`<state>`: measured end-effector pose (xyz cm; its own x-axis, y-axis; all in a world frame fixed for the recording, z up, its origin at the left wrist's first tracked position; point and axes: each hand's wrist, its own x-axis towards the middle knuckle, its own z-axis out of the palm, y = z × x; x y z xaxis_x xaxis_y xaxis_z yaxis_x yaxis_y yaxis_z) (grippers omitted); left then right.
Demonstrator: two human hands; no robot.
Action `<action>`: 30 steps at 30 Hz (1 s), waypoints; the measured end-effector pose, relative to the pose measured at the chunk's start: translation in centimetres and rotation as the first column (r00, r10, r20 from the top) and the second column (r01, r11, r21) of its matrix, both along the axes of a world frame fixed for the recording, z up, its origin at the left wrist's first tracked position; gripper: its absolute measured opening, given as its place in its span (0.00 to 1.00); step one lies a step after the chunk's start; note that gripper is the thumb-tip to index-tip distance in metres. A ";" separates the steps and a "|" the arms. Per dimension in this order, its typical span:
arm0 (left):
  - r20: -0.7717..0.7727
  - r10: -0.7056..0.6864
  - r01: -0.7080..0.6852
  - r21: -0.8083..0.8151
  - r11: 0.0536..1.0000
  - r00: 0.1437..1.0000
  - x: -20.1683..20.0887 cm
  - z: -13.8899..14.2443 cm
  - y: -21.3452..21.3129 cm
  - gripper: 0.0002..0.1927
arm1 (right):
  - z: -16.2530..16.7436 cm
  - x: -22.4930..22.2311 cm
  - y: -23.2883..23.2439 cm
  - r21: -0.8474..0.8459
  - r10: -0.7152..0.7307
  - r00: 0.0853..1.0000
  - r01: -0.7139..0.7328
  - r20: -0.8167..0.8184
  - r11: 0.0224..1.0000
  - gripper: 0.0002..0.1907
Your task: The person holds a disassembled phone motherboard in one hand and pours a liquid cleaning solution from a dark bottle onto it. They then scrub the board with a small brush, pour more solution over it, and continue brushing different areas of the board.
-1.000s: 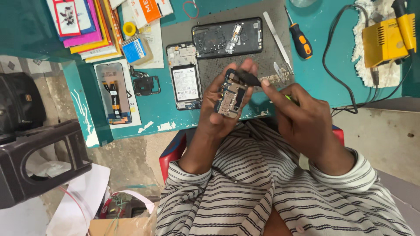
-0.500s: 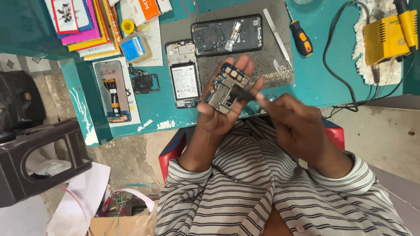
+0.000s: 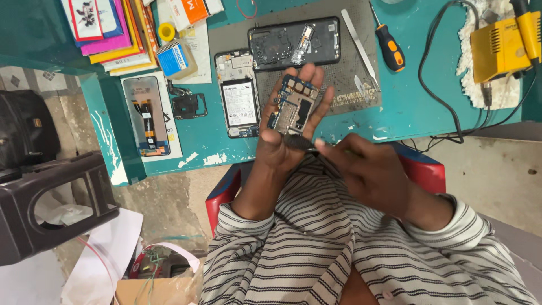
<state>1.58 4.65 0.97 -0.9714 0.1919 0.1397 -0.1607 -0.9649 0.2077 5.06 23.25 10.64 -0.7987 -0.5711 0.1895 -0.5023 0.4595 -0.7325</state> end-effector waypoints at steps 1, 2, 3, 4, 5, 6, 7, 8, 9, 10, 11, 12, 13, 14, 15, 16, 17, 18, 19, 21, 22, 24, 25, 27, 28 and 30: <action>0.000 -0.003 0.003 0.004 1.000 1.000 0.0 -0.1 0.1 0.54 | 0.2 -0.1 0.1 -0.042 0.016 0.999 -0.014 0.043 0.999 0.34; -0.005 -0.001 0.001 0.007 1.000 1.000 0.0 -0.2 0.1 0.55 | 0.5 -0.3 0.2 -0.087 0.038 0.996 -0.031 0.080 0.996 0.33; -0.018 -0.010 0.010 0.002 1.000 1.000 0.0 -0.3 0.1 0.54 | 0.7 -0.6 0.3 -0.134 0.064 0.991 -0.049 0.114 0.990 0.32; -0.026 -0.022 0.022 -0.001 1.000 0.999 0.0 -0.4 0.1 0.53 | 0.8 -0.8 0.3 -0.078 -0.006 0.997 0.012 0.075 0.997 0.32; -0.028 -0.035 0.035 -0.002 0.999 0.999 0.2 -0.5 0.1 0.52 | 0.9 -1.0 0.3 -0.022 -0.076 0.996 0.077 0.038 0.997 0.32; -0.029 -0.036 0.036 -0.018 0.999 0.999 0.3 -0.6 0.1 0.52 | 1.0 -1.1 0.2 0.033 -0.143 0.990 0.143 -0.001 0.989 0.32; -0.035 -0.040 0.039 -0.033 0.999 0.999 0.2 -0.7 0.1 0.52 | 1.1 -1.1 0.2 0.040 -0.130 0.991 0.131 -0.017 0.991 0.33; -0.048 -0.040 0.038 -0.054 0.998 0.998 0.2 -0.7 0.0 0.52 | 1.2 -1.1 0.2 0.047 -0.114 0.993 0.116 -0.038 0.992 0.33; -0.061 -0.041 0.036 -0.075 0.997 0.997 0.2 -0.8 0.0 0.52 | 1.3 -1.1 0.1 0.049 -0.094 0.994 0.097 -0.059 0.994 0.34; -0.072 -0.045 0.037 -0.102 0.994 0.996 0.2 -0.8 -0.1 0.52 | 1.3 -1.1 0.1 0.054 -0.106 0.992 0.110 -0.065 0.992 0.33; -0.082 -0.053 0.043 -0.123 0.991 0.995 0.2 -0.9 0.0 0.52 | 1.4 -1.0 0.1 0.064 -0.122 0.990 0.127 -0.070 0.990 0.33; -0.075 -0.052 0.043 -0.111 0.993 0.996 0.1 -0.9 0.0 0.52 | 1.5 -1.0 0.1 0.076 -0.138 0.988 0.143 -0.071 0.987 0.33; -0.066 -0.048 0.041 -0.100 0.994 0.997 0.1 -0.9 0.0 0.52 | 1.5 -0.9 0.1 0.072 -0.109 0.993 0.112 -0.043 0.991 0.34; -0.061 -0.043 0.037 -0.098 0.995 0.997 0.0 -0.8 0.0 0.52 | 1.6 -0.9 0.1 0.064 -0.078 0.997 0.079 -0.019 0.995 0.36; -0.055 -0.039 0.034 -0.095 0.995 0.998 0.0 -0.8 -0.1 0.52 | 1.6 -0.9 0.1 0.052 -0.046 0.999 0.046 -0.002 0.998 0.37; -0.051 -0.042 0.037 -0.098 0.994 0.998 -0.1 -0.8 -0.2 0.52 | 1.6 -0.9 0.1 0.055 -0.055 0.998 0.055 -0.013 0.997 0.38; -0.041 -0.047 0.043 -0.098 0.994 0.998 -0.1 -0.8 -0.1 0.52 | 1.6 -1.0 0.1 0.062 -0.067 0.998 0.068 -0.018 0.996 0.38; -0.026 -0.045 0.042 -0.099 0.994 0.999 -0.2 -0.8 -0.1 0.53 | 1.6 -1.0 0.1 0.068 -0.078 0.997 0.079 -0.016 0.995 0.38; -0.009 -0.040 0.039 -0.099 0.994 0.999 -0.2 -0.8 -0.1 0.53 | 1.6 -1.1 0.1 0.096 -0.073 0.997 0.075 -0.018 0.993 0.39; -0.010 -0.034 0.033 -0.093 0.995 0.999 -0.3 -0.9 -0.1 0.53 | 1.5 -1.2 0.1 0.146 -0.056 0.997 0.063 -0.048 0.987 0.39; -0.024 -0.036 0.034 -0.086 0.996 0.999 -0.4 -0.9 -0.1 0.54 | 1.5 -1.2 0.1 0.132 -0.062 0.996 0.069 -0.056 0.989 0.39; -0.024 -0.035 0.033 -0.085 0.996 0.999 -0.4 -1.1 0.0 0.54 | 1.5 -1.3 0.1 0.112 -0.083 0.996 0.087 -0.045 0.990 0.39; -0.012 -0.030 0.029 -0.092 0.995 0.999 -0.4 -1.2 0.2 0.53 | 1.5 -1.4 0.2 0.098 -0.068 0.998 0.069 -0.017 0.993 0.38; -0.018 -0.039 0.037 -0.098 0.995 0.999 -0.5 -1.3 0.5 0.52 | 1.8 -1.7 0.2 0.058 -0.038 0.999 0.038 0.011 0.998 0.37; -0.035 -0.055 0.051 -0.097 0.994 0.998 -0.6 -1.4 0.5 0.52 | 1.9 -1.8 0.2 0.046 -0.036 0.999 0.036 0.010 0.998 0.35; -0.040 -0.063 0.058 -0.117 0.991 0.997 -0.5 -1.4 0.6 0.52 | 2.4 -2.1 0.3 0.027 -0.023 0.999 0.022 0.039 0.999 0.32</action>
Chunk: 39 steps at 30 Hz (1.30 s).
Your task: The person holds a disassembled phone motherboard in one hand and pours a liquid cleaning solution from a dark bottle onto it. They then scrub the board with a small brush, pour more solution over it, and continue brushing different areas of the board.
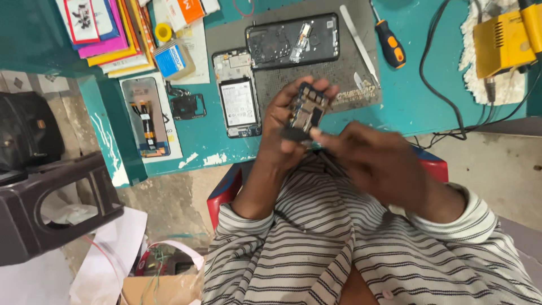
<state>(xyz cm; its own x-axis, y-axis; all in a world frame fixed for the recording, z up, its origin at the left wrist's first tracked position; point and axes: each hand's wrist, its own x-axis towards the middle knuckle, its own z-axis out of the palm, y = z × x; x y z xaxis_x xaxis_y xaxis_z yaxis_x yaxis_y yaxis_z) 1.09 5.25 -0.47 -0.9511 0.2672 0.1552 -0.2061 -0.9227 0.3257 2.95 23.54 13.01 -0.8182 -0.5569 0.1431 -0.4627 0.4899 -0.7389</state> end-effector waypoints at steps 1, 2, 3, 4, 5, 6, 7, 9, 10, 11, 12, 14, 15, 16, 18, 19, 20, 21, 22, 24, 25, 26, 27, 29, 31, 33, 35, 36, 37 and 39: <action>-0.004 0.009 -0.009 -0.025 1.000 1.000 0.0 0.0 0.0 0.53 | 0.2 -0.2 0.0 0.029 -0.029 1.000 0.029 -0.008 0.999 0.31; -0.013 0.011 -0.012 -0.041 0.999 1.000 0.0 0.0 -0.1 0.53 | 0.4 -0.4 0.0 0.062 -0.057 0.998 0.058 -0.023 0.996 0.31; -0.023 0.014 -0.015 -0.058 0.998 1.000 -0.1 0.0 -0.1 0.53 | 0.6 -0.5 0.1 0.094 -0.084 0.996 0.087 -0.037 0.992 0.31; -0.031 0.008 -0.010 -0.068 0.998 1.000 -0.1 0.1 -0.2 0.54 | 0.8 -0.6 0.1 0.072 -0.037 0.999 0.037 -0.012 0.997 0.31; -0.040 0.000 -0.003 -0.079 0.997 0.999 -0.2 0.1 -0.2 0.54 | 0.9 -0.6 0.2 0.048 0.009 1.000 -0.009 0.010 0.999 0.31; -0.037 0.006 -0.009 -0.083 0.997 0.999 -0.3 0.1 -0.3 0.55 | 0.9 -0.6 0.2 0.022 0.053 0.998 -0.054 0.032 0.998 0.31; -0.030 0.012 -0.015 -0.085 0.996 0.999 -0.3 0.1 -0.2 0.56 | 0.9 -0.7 0.2 0.027 0.043 0.999 -0.044 0.019 0.999 0.32; 0.001 0.027 -0.027 -0.083 0.996 1.000 -0.3 0.1 -0.1 0.56 | 0.7 -0.8 0.3 0.034 0.029 1.000 -0.029 -0.009 0.999 0.34; 0.020 0.031 -0.029 -0.076 0.997 0.999 -0.3 0.1 -0.1 0.56 | 0.6 -0.9 0.3 0.028 0.022 1.000 -0.021 -0.004 0.999 0.34; 0.035 0.034 -0.032 -0.070 0.997 0.999 -0.3 0.0 0.0 0.56 | 0.5 -0.9 0.3 0.023 0.014 1.000 -0.014 -0.003 1.000 0.33; 0.034 0.036 -0.033 -0.073 0.997 0.999 -0.3 0.0 0.0 0.57 | 0.3 -1.0 0.4 0.018 0.007 1.000 -0.007 -0.001 1.000 0.33; 0.046 0.042 -0.038 -0.081 0.996 0.998 -0.2 -0.2 0.0 0.58 | 0.1 -1.2 0.3 -0.054 0.077 0.995 -0.074 0.062 0.996 0.31; 0.047 0.055 -0.052 -0.066 0.996 0.997 -0.2 -0.3 0.1 0.57 | 0.0 -1.2 0.3 -0.090 0.111 0.989 -0.102 0.099 0.991 0.30; 0.049 0.067 -0.064 -0.050 0.997 0.997 -0.2 -0.4 0.2 0.56 | -0.1 -1.0 0.2 -0.112 0.103 0.989 -0.091 0.105 0.990 0.30; 0.053 0.097 -0.094 -0.041 0.995 0.994 -0.2 -0.5 0.4 0.56 | -0.3 -0.7 0.0 -0.158 0.092 0.991 -0.075 0.101 0.985 0.30; 0.060 0.111 -0.108 -0.047 0.993 0.992 -0.2 -0.5 0.5 0.56 | -0.4 -0.6 -0.1 -0.171 0.077 0.990 -0.056 0.119 0.984 0.30; 0.068 0.126 -0.123 -0.051 0.991 0.990 -0.1 -0.5 0.5 0.56 | -0.5 -0.4 -0.1 -0.182 0.062 0.988 -0.036 0.139 0.983 0.30; 0.076 0.137 -0.134 -0.046 0.990 0.988 -0.1 -0.5 0.6 0.57 | -0.7 -0.3 -0.1 -0.191 0.047 0.986 -0.016 0.160 0.981 0.30; 0.086 0.148 -0.145 -0.041 0.989 0.985 0.0 -0.5 0.6 0.58 | -0.9 -0.3 0.0 -0.197 0.051 0.987 -0.019 0.156 0.980 0.30; 0.106 0.154 -0.151 -0.030 0.988 0.982 0.0 -0.4 0.6 0.59 | -1.2 -0.4 0.3 -0.209 0.058 0.988 -0.027 0.143 0.977 0.30; 0.119 0.149 -0.147 -0.022 0.989 0.982 0.0 -0.3 0.6 0.59 | -1.3 -0.4 0.5 -0.178 0.027 0.990 -0.002 0.135 0.984 0.31; 0.133 0.144 -0.143 -0.015 0.990 0.981 0.0 -0.3 0.5 0.59 | -1.3 -0.4 0.7 -0.146 -0.005 0.992 0.024 0.127 0.989 0.32; 0.130 0.136 -0.138 0.003 0.990 0.982 0.0 -0.3 0.5 0.58 | -1.4 -0.4 0.8 -0.114 -0.037 0.992 0.050 0.120 0.992 0.32; 0.120 0.123 -0.128 0.038 0.991 0.985 -0.1 -0.3 0.5 0.56 | -1.3 0.0 0.8 -0.048 -0.065 0.994 0.069 0.091 0.996 0.32; 0.105 0.114 -0.120 0.053 0.991 0.988 -0.1 -0.2 0.4 0.56 | -1.2 0.4 0.6 -0.030 -0.057 0.997 0.059 0.056 0.998 0.32; 0.106 0.114 -0.119 0.040 0.992 0.988 0.1 -0.1 0.2 0.57 | -1.1 0.7 0.3 -0.058 -0.019 0.999 0.021 0.031 0.998 0.33; 0.115 0.115 -0.117 0.005 0.993 0.987 0.2 0.0 0.0 0.59 | -1.3 0.6 0.2 -0.006 -0.054 0.998 0.054 -0.010 0.999 0.35; 0.115 0.111 -0.112 0.006 0.994 0.987 0.2 0.1 -0.1 0.58 | -1.5 0.5 0.2 0.017 -0.068 0.997 0.068 -0.031 0.998 0.35; 0.112 0.108 -0.110 0.006 0.994 0.988 0.3 0.2 -0.1 0.58 | -1.7 0.4 0.2 0.022 -0.114 0.992 0.115 -0.044 0.993 0.34; 0.110 0.095 -0.098 0.020 0.995 0.989 0.3 0.3 -0.2 0.57 | -2.2 0.2 0.3 0.036 -0.211 0.975 0.214 -0.075 0.976 0.33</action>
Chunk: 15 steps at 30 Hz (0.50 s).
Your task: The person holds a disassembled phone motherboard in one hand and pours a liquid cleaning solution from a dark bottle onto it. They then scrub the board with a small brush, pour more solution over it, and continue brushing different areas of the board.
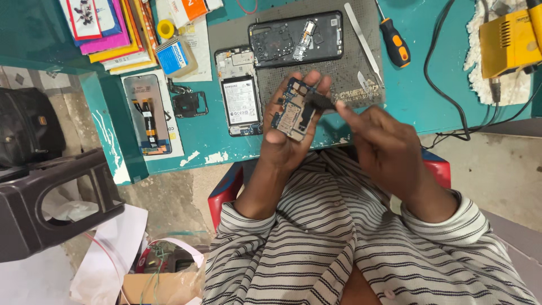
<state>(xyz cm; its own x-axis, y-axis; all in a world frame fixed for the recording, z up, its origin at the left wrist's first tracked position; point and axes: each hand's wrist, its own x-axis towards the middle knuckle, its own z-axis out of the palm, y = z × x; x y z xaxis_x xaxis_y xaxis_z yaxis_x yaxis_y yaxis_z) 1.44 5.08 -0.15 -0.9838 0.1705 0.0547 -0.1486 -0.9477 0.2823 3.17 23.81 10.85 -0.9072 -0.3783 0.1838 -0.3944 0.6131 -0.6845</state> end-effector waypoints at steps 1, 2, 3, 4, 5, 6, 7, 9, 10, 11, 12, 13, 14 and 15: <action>-0.001 -0.007 0.007 0.011 1.000 1.000 0.1 0.1 0.0 0.56 | -0.1 0.2 0.1 0.018 0.068 0.997 -0.067 -0.047 0.998 0.34; -0.005 -0.011 0.011 0.018 1.000 1.000 0.0 0.1 0.0 0.56 | -0.3 0.3 0.2 0.036 0.138 0.986 -0.135 -0.097 0.990 0.35; -0.011 -0.011 0.011 0.011 1.000 1.000 0.0 0.1 -0.1 0.57 | -0.3 0.5 0.3 0.056 0.206 0.968 -0.200 -0.143 0.978 0.36; -0.012 -0.016 0.016 0.008 1.000 1.000 0.0 0.1 -0.1 0.57 | -0.3 0.6 0.3 0.080 0.161 0.980 -0.153 -0.114 0.985 0.35; -0.010 -0.021 0.021 0.006 1.000 1.000 0.1 0.1 -0.1 0.58 | -0.4 0.7 0.4 0.106 0.113 0.990 -0.104 -0.083 0.989 0.34; -0.012 -0.018 0.018 -0.002 1.000 1.000 0.1 0.1 -0.1 0.58 | -0.3 0.8 0.5 0.136 0.063 0.997 -0.055 -0.054 0.989 0.33; -0.017 -0.012 0.012 -0.011 1.000 1.000 0.2 0.1 0.0 0.57 | -0.2 0.8 0.5 0.158 0.075 0.996 -0.066 -0.054 0.985 0.34; -0.033 -0.016 0.016 -0.004 1.000 0.999 0.2 0.1 -0.1 0.57 | 0.0 0.7 0.5 0.195 0.112 0.992 -0.098 -0.060 0.976 0.35; -0.040 -0.030 0.031 0.012 0.999 0.999 0.3 0.1 -0.2 0.57 | 0.1 0.6 0.4 0.154 0.174 0.980 -0.158 -0.099 0.975 0.35; -0.041 -0.049 0.050 0.029 0.998 0.998 0.4 0.1 -0.2 0.57 | 0.1 0.5 0.4 0.115 0.229 0.964 -0.215 -0.133 0.970 0.36; -0.041 -0.044 0.045 0.029 0.999 0.998 0.5 0.1 -0.2 0.57 | 0.2 0.3 0.4 0.082 0.279 0.946 -0.269 -0.164 0.960 0.37; -0.041 -0.040 0.041 0.028 0.999 0.998 0.5 0.1 -0.3 0.56 | 0.2 0.2 0.3 0.068 0.208 0.971 -0.202 -0.116 0.977 0.36; -0.044 -0.035 0.037 0.027 0.999 0.998 0.5 0.1 -0.3 0.56 | 0.2 0.1 0.3 0.059 0.137 0.988 -0.133 -0.068 0.989 0.34; -0.047 -0.043 0.044 0.030 0.999 0.998 0.6 0.1 -0.3 0.56 | 0.1 0.1 0.2 0.054 0.066 0.998 -0.065 -0.025 0.996 0.33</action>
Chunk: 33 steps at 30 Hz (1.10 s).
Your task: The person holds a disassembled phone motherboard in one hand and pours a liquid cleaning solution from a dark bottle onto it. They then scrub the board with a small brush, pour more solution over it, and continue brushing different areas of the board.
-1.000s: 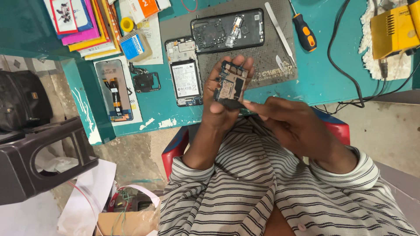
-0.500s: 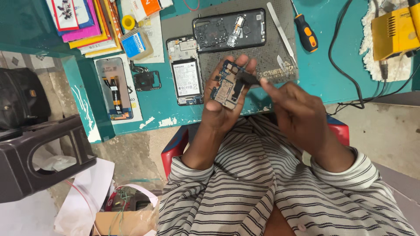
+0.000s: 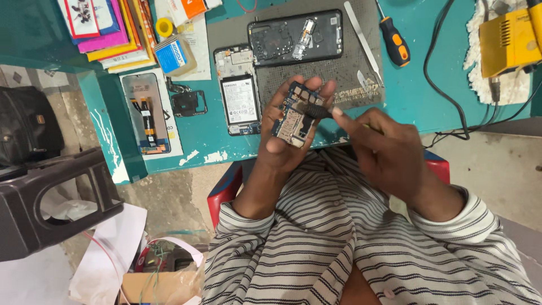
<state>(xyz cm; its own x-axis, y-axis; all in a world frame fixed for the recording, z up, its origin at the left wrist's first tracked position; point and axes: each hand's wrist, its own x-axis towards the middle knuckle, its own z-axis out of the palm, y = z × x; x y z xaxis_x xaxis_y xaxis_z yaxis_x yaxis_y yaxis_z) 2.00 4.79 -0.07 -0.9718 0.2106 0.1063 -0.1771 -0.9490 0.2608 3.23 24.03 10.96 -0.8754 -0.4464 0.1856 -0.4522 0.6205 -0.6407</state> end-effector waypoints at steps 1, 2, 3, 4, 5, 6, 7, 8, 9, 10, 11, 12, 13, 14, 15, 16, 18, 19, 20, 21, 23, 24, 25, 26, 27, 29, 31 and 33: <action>-0.009 -0.004 0.004 0.001 1.000 1.000 0.0 0.0 -0.1 0.55 | -0.1 0.0 0.0 -0.018 0.068 0.997 -0.069 -0.038 0.997 0.33; -0.019 -0.006 0.006 -0.001 1.000 1.000 -0.1 0.0 -0.1 0.55 | -0.2 0.1 0.0 -0.034 0.136 0.988 -0.139 -0.077 0.990 0.34; -0.030 -0.012 0.011 -0.003 1.000 0.999 -0.2 0.0 -0.2 0.55 | -0.3 0.2 -0.1 -0.048 0.201 0.973 -0.207 -0.111 0.977 0.35; -0.034 -0.019 0.019 -0.002 1.000 0.999 -0.2 0.1 -0.2 0.54 | -0.4 0.3 0.0 -0.038 0.153 0.986 -0.156 -0.071 0.987 0.36; -0.039 -0.029 0.029 -0.001 1.000 0.999 -0.2 0.1 -0.3 0.54 | -0.5 0.4 0.0 -0.025 0.103 0.994 -0.104 -0.033 0.994 0.36; -0.030 -0.027 0.026 -0.015 1.000 0.999 -0.3 0.2 -0.2 0.54 | -0.5 0.5 0.1 -0.009 0.052 0.999 -0.052 0.001 0.999 0.36; -0.021 -0.022 0.021 -0.030 0.999 1.000 -0.3 0.2 -0.3 0.54 | -0.5 0.6 0.1 0.004 0.050 0.999 -0.050 -0.002 0.999 0.36; -0.016 -0.015 0.014 -0.046 0.999 1.000 -0.3 0.3 -0.3 0.55 | -0.5 0.7 0.1 0.017 0.049 0.999 -0.049 -0.008 0.999 0.35; -0.024 -0.020 0.019 -0.042 0.999 1.000 -0.3 0.3 -0.3 0.55 | -0.4 0.8 0.1 0.027 0.049 0.999 -0.048 -0.022 0.998 0.34; -0.033 -0.027 0.026 -0.040 0.999 0.999 -0.4 0.4 -0.3 0.55 | -0.3 0.9 0.1 0.000 0.081 0.996 -0.081 -0.043 0.997 0.34; -0.033 -0.039 0.038 -0.036 0.999 0.999 -0.3 0.4 -0.2 0.56 | -0.2 0.9 0.1 -0.025 0.108 0.993 -0.109 -0.056 0.994 0.34; -0.038 -0.038 0.036 -0.058 0.998 0.999 -0.3 0.5 -0.2 0.55 | -0.1 1.0 0.0 -0.047 0.132 0.989 -0.135 -0.061 0.990 0.34; -0.043 -0.037 0.033 -0.078 0.996 0.998 -0.3 0.5 -0.1 0.55 | 0.0 1.0 -0.1 -0.069 0.095 0.995 -0.098 -0.041 0.993 0.33; -0.057 -0.034 0.028 -0.099 0.995 0.998 -0.3 0.4 0.0 0.54 | 0.0 1.0 -0.1 -0.091 0.060 0.998 -0.062 -0.029 0.994 0.33; -0.079 -0.050 0.043 -0.085 0.995 0.996 -0.4 0.4 0.1 0.54 | 0.1 1.0 -0.2 -0.114 0.027 0.999 -0.029 -0.021 0.993 0.32; -0.097 -0.064 0.057 -0.073 0.996 0.993 -0.4 0.3 0.2 0.53 | 0.1 0.9 -0.3 -0.116 0.025 0.999 -0.028 -0.023 0.993 0.32; -0.110 -0.090 0.084 -0.055 0.995 0.990 -0.3 0.2 0.3 0.52 | 0.0 0.8 -0.5 -0.117 0.017 1.000 -0.020 -0.021 0.993 0.32; -0.108 -0.098 0.093 -0.049 0.994 0.989 -0.3 0.1 0.4 0.52 | 0.0 0.8 -0.5 -0.110 0.009 0.999 -0.013 -0.037 0.994 0.32; -0.109 -0.100 0.094 -0.058 0.994 0.989 -0.2 0.1 0.4 0.52 | 0.0 0.7 -0.6 -0.106 0.003 0.999 -0.008 -0.054 0.994 0.31; -0.110 -0.102 0.095 -0.068 0.993 0.989 -0.2 0.1 0.5 0.52 | -0.1 0.6 -0.7 -0.102 -0.001 0.997 -0.006 -0.073 0.995 0.31; -0.117 -0.101 0.090 -0.100 0.991 0.988 0.0 0.2 0.4 0.52 | 0.0 0.5 -0.8 -0.104 0.000 0.998 -0.007 -0.069 0.995 0.31; -0.121 -0.102 0.089 -0.109 0.990 0.987 0.1 0.3 0.4 0.52 | 0.0 0.5 -0.9 -0.103 -0.003 0.998 -0.003 -0.066 0.995 0.31; -0.122 -0.105 0.092 -0.103 0.990 0.987 0.1 0.4 0.4 0.52 | 0.1 0.5 -1.0 -0.104 -0.005 0.998 -0.002 -0.070 0.995 0.31; -0.118 -0.101 0.090 -0.094 0.991 0.988 0.1 0.4 0.3 0.52 | 0.2 0.5 -1.0 -0.105 -0.006 0.997 -0.001 -0.072 0.994 0.31; -0.114 -0.097 0.088 -0.086 0.992 0.989 0.1 0.5 0.2 0.51 | 0.3 0.5 -1.1 -0.107 -0.005 0.997 -0.003 -0.075 0.994 0.31; -0.117 -0.077 0.069 -0.071 0.995 0.990 0.0 0.5 0.1 0.51 | 0.7 0.6 -1.1 -0.104 -0.009 0.999 0.005 -0.040 0.995 0.31; -0.134 -0.060 0.051 -0.072 0.996 0.989 -0.2 0.4 -0.1 0.51 | 1.0 0.8 -1.1 -0.110 -0.004 1.000 0.005 0.005 0.994 0.31; -0.154 -0.041 0.031 -0.066 0.997 0.987 -0.5 0.3 0.0 0.51 | 1.2 1.0 -1.1 -0.129 0.004 0.998 0.003 0.057 0.992 0.31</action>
